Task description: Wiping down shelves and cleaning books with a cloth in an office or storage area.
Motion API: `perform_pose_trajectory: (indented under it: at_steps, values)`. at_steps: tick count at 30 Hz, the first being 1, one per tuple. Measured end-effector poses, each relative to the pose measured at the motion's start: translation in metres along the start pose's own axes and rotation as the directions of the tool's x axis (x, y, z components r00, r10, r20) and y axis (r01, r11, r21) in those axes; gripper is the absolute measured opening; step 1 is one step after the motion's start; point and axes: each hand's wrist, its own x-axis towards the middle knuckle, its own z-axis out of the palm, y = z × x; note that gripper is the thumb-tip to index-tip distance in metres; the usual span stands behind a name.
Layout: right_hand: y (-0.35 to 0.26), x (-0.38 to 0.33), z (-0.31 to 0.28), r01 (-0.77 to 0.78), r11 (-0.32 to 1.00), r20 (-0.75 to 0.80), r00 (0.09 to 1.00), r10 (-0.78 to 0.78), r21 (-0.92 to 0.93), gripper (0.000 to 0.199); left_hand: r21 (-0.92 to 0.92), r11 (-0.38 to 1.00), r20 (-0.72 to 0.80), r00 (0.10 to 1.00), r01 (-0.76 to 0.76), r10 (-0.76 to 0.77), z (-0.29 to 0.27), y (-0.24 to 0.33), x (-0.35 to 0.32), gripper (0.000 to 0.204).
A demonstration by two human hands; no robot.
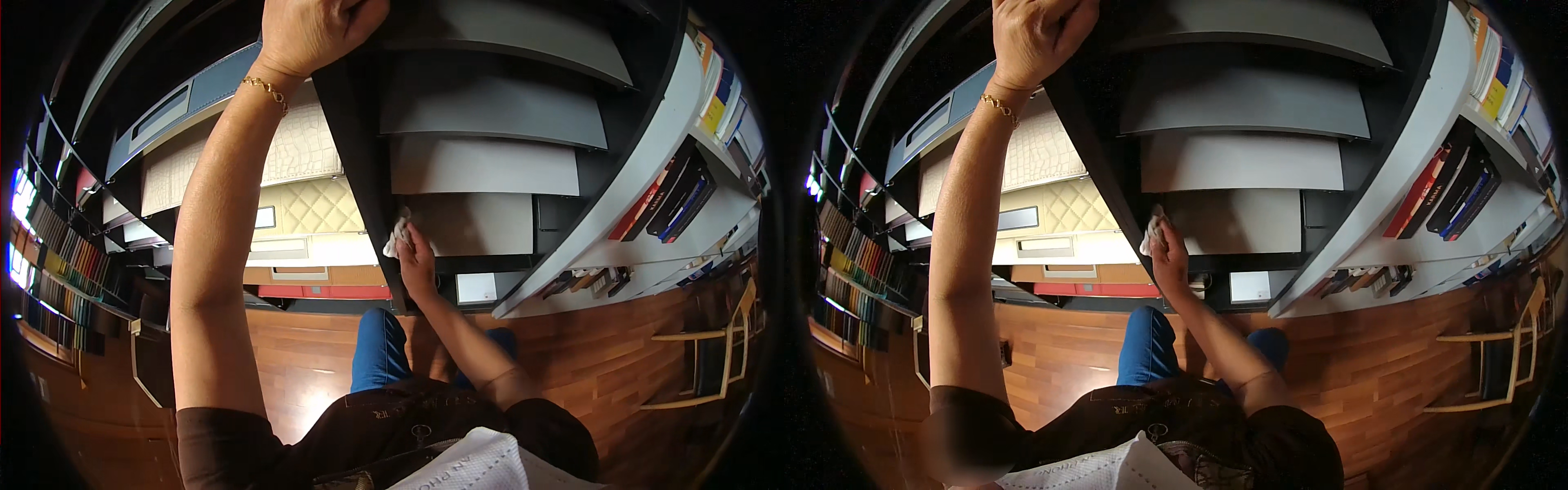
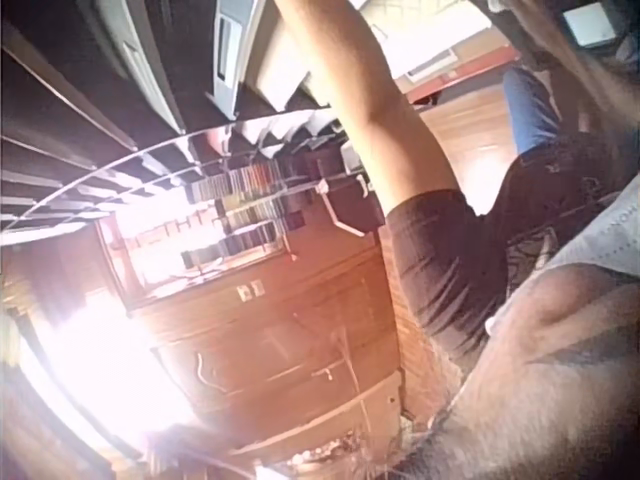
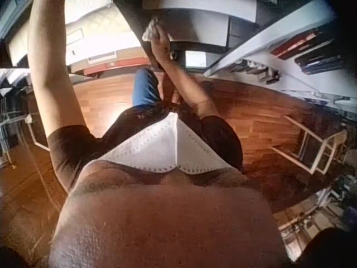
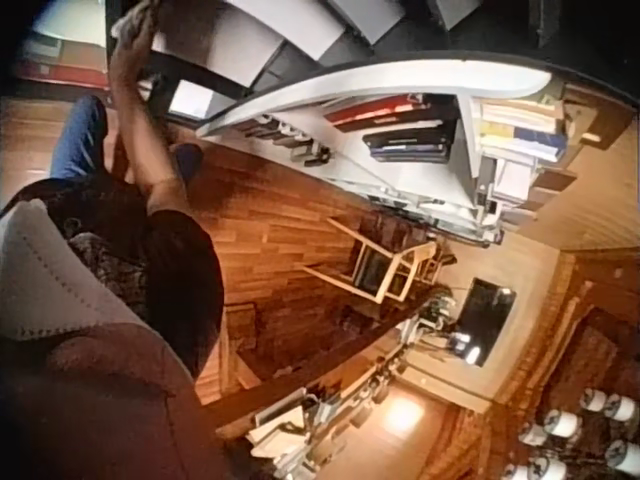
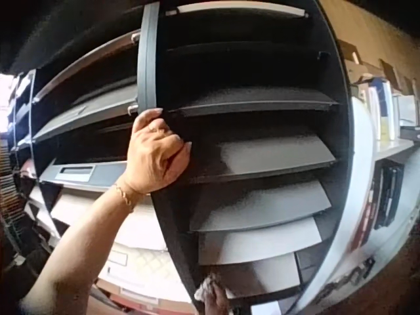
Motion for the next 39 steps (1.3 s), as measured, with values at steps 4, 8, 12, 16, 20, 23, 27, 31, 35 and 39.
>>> perform_pose_trajectory:
  at_steps: [4, 8, 12, 16, 20, 23, 27, 31, 35, 39]
  values:
    - [-0.011, 0.036, 0.012, 0.091, 0.99, 0.141, 0.987, -0.076, -0.106, 0.024, -0.023, 0.999, -0.04, 0.998, 0.047, -0.048, 0.004, 0.0, -0.011, 0.026]
    - [0.001, 0.064, 0.009, 0.226, 0.912, 0.099, 0.974, -0.204, -0.341, 0.036, -0.05, 0.999, -0.053, 0.998, 0.018, -0.02, 0.008, 0.003, 0.001, 0.026]
    - [0.003, 0.034, 0.008, 0.1, 0.96, 0.146, 0.987, -0.063, -0.262, 0.039, -0.02, 0.997, -0.097, 0.992, 0.08, -0.082, 0.012, -0.002, -0.012, 0.026]
    - [0.008, 0.032, 0.005, 0.195, 0.963, 0.204, 0.966, -0.156, -0.188, 0.04, -0.03, 0.999, -0.022, 0.999, 0.025, -0.025, 0.004, -0.004, -0.007, 0.024]
    - [0.123, 0.064, 0.019, 0.195, 0.937, 0.369, 0.926, -0.079, -0.288, 0.035, 0.008, 1.0, 0.02, 1.0, 0.012, -0.012, -0.011, -0.011, -0.01, 0.022]
    - [0.237, 0.16, -0.055, -0.195, 0.476, 0.219, 0.976, 0.006, 0.857, 0.041, -0.152, 0.988, -0.169, 0.986, -0.028, 0.002, 0.037, 0.012, 0.035, 0.021]
    - [0.11, 0.149, 0.059, -0.411, 0.678, 0.413, 0.895, 0.171, 0.61, 0.048, -0.03, 1.0, 0.003, 1.0, -0.005, 0.005, -0.002, -0.008, -0.009, 0.019]
    - [0.098, 0.177, 0.037, -0.215, 0.891, 0.375, 0.925, 0.055, 0.4, 0.048, -0.06, 0.998, 0.003, 1.0, 0.01, -0.01, 0.0, -0.004, -0.002, 0.018]
    - [0.085, 0.183, 0.04, -0.015, 0.994, 0.363, 0.931, -0.027, 0.112, 0.047, -0.091, 0.996, 0.021, 1.0, 0.023, -0.021, 0.0, 0.002, -0.001, 0.018]
    - [0.068, 0.208, 0.049, 0.188, 0.957, 0.375, 0.922, -0.094, -0.223, 0.047, -0.078, 0.996, -0.007, 0.999, 0.031, -0.032, 0.005, 0.005, 0.006, 0.021]
